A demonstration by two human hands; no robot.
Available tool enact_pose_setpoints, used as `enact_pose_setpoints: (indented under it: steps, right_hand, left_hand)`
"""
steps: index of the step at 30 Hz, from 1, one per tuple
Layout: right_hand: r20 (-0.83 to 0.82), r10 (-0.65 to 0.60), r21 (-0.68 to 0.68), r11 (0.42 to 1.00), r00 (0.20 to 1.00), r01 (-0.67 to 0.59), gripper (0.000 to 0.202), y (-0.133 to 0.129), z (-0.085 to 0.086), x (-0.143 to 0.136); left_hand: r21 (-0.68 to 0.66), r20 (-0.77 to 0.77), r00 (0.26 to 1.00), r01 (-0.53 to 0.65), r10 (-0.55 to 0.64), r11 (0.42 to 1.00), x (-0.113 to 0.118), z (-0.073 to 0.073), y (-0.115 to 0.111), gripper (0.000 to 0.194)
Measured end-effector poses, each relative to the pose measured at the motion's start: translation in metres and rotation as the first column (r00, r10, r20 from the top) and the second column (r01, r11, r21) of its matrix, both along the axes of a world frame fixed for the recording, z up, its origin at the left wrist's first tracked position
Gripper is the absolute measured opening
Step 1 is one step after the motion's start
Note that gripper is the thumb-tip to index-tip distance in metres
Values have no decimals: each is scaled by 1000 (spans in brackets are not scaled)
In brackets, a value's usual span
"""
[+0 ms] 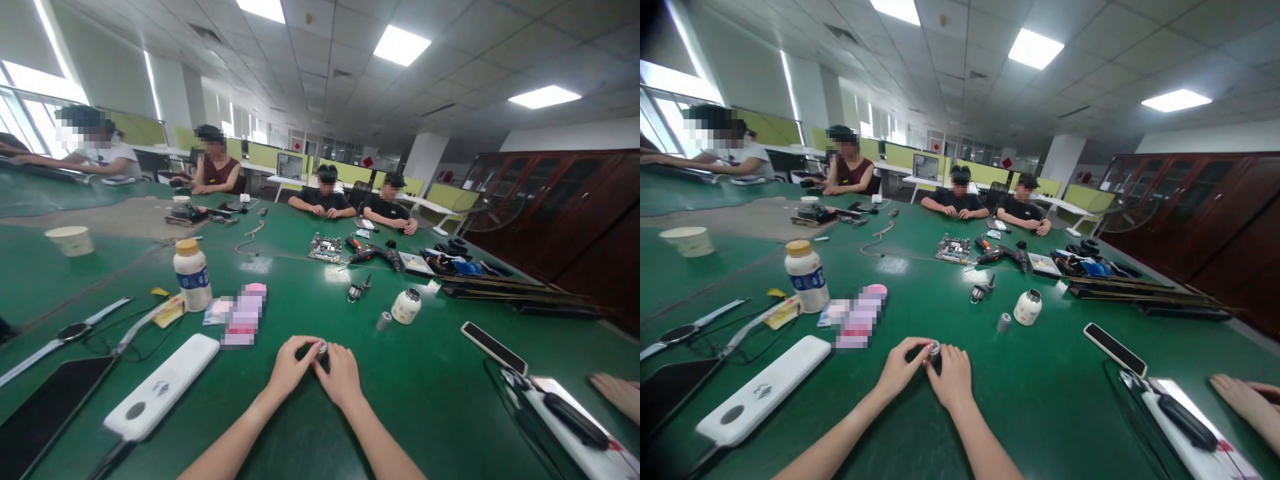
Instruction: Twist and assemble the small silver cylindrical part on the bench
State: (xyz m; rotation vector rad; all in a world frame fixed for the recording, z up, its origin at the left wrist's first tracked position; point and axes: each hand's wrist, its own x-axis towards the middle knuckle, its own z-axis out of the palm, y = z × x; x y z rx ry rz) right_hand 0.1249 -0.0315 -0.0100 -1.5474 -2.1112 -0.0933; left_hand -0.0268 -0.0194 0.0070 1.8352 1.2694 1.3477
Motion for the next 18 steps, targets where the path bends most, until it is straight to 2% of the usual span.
enact_pose_setpoints:
  steps: [10, 18]
  right_hand:
    - [-72, 7, -1, 1000, 997, -7, 18, 4, -8, -2]
    - [-88, -4, -14, 1000, 996, 3, 19, 0, 0, -4]
  left_hand:
    - [-62, 27, 999, 42, -41, 997, 1, -2, 6, 21]
    - [-66, 39, 999, 4, -1, 998, 3, 5, 2, 22]
